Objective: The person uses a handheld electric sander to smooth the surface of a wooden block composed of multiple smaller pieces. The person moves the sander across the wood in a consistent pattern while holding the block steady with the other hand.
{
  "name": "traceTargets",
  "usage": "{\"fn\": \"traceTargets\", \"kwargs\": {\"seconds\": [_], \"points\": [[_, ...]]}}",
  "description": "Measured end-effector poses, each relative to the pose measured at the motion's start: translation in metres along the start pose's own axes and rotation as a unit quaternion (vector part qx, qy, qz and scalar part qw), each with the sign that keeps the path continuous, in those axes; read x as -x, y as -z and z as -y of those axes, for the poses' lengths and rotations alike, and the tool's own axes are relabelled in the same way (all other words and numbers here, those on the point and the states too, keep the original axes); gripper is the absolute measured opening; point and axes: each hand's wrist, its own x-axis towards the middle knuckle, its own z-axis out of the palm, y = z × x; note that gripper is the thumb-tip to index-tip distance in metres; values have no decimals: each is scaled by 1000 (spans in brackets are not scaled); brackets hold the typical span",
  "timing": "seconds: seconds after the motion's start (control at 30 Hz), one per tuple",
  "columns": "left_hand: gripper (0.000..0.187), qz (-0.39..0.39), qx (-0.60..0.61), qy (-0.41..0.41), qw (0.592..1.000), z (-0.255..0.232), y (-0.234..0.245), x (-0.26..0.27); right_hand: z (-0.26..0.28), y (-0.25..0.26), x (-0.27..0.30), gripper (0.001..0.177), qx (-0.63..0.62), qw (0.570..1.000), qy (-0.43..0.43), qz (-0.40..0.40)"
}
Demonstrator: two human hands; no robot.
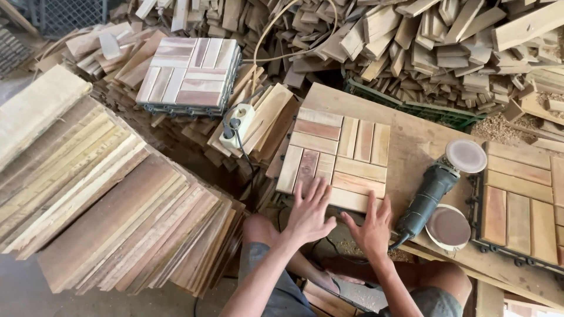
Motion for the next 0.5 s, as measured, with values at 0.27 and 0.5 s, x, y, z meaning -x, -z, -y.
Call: {"fn": "traceTargets", "kwargs": {"seconds": [0.27,0.5], "points": [[100,26,-40,32,998,10,-14,-41,-6,-1,2,101,-4,1000,27,-14],[98,19,-62,25,998,6,-15,-10,-9,-4,2,100,1,999,40,-27]]}}
